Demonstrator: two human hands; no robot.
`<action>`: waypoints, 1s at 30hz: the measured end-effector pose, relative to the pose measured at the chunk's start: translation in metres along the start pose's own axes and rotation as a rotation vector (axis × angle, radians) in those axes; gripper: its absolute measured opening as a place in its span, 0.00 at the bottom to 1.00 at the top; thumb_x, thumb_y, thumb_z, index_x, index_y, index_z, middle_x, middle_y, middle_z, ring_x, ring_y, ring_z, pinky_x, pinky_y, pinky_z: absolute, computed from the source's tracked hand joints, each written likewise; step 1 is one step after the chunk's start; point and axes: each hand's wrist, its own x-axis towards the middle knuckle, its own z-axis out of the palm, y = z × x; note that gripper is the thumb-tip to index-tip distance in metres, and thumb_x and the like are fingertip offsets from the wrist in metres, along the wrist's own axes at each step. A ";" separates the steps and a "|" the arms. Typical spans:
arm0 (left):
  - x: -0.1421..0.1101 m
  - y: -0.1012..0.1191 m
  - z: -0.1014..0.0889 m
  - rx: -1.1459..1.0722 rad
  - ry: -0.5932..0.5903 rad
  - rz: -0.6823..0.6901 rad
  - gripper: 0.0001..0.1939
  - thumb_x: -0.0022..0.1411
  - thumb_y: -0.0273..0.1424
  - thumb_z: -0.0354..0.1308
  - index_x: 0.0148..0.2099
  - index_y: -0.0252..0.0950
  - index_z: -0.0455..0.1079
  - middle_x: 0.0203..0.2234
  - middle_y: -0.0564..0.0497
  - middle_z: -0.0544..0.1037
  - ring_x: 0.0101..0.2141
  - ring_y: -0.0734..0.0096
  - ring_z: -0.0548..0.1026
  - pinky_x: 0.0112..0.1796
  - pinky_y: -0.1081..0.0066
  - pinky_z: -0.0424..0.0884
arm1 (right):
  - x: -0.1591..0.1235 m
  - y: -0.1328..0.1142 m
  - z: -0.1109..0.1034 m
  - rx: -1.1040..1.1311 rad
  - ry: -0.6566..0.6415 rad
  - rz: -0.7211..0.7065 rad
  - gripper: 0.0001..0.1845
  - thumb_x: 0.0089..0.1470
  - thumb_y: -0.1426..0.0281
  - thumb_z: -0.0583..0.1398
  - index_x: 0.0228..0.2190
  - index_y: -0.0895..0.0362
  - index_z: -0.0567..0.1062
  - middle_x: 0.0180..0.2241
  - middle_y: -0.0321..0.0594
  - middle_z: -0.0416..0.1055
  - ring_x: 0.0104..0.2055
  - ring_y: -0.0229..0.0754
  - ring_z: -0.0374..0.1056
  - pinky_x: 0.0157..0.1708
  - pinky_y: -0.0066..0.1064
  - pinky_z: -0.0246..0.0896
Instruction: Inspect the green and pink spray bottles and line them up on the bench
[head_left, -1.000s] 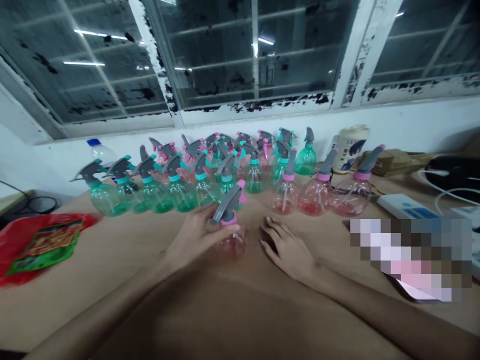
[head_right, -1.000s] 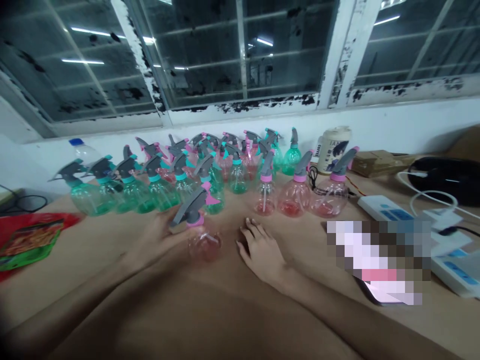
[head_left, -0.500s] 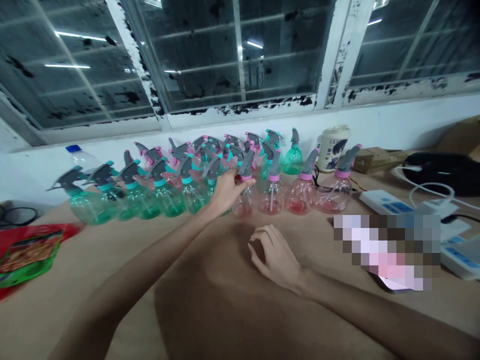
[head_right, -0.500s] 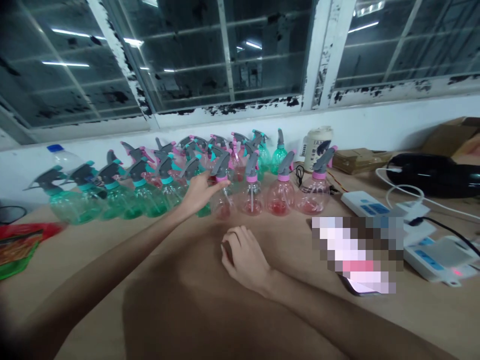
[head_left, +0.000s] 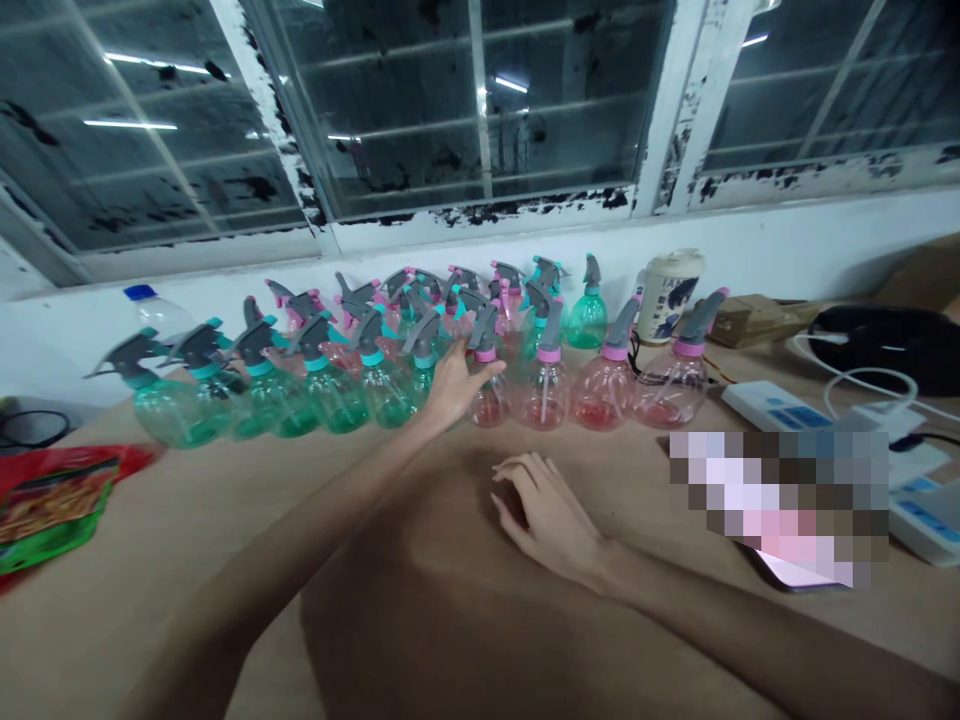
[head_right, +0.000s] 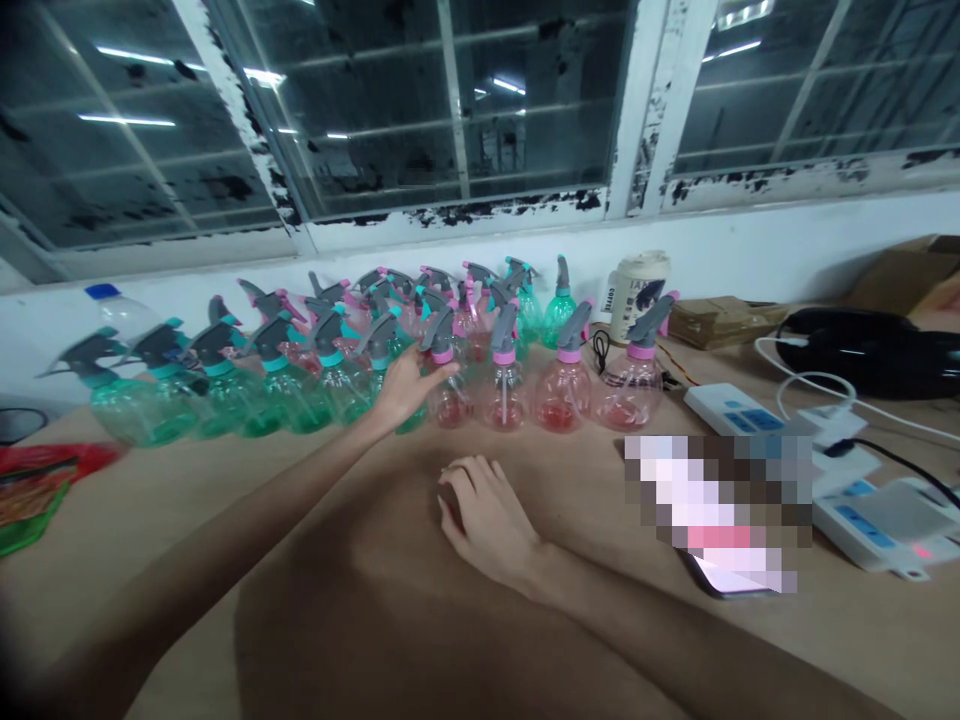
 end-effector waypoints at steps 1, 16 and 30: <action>-0.006 0.002 -0.003 0.006 0.010 -0.004 0.31 0.55 0.43 0.57 0.55 0.28 0.59 0.49 0.37 0.70 0.49 0.55 0.68 0.47 0.62 0.65 | 0.000 0.000 0.000 -0.002 0.001 0.002 0.09 0.53 0.75 0.52 0.39 0.58 0.65 0.39 0.46 0.67 0.42 0.48 0.62 0.42 0.43 0.58; -0.071 0.059 -0.008 0.068 -0.260 0.221 0.20 0.64 0.41 0.47 0.56 0.42 0.61 0.57 0.45 0.58 0.56 0.60 0.59 0.55 0.59 0.57 | -0.018 0.019 -0.016 -0.101 0.030 0.133 0.14 0.55 0.69 0.51 0.43 0.60 0.64 0.38 0.49 0.67 0.42 0.50 0.64 0.41 0.45 0.62; -0.022 0.073 0.049 0.057 -0.092 0.191 0.26 0.64 0.44 0.44 0.60 0.36 0.58 0.51 0.39 0.59 0.53 0.53 0.60 0.54 0.57 0.57 | -0.066 0.027 -0.083 -0.264 0.135 0.333 0.20 0.55 0.58 0.53 0.46 0.56 0.62 0.44 0.48 0.68 0.47 0.51 0.65 0.45 0.45 0.59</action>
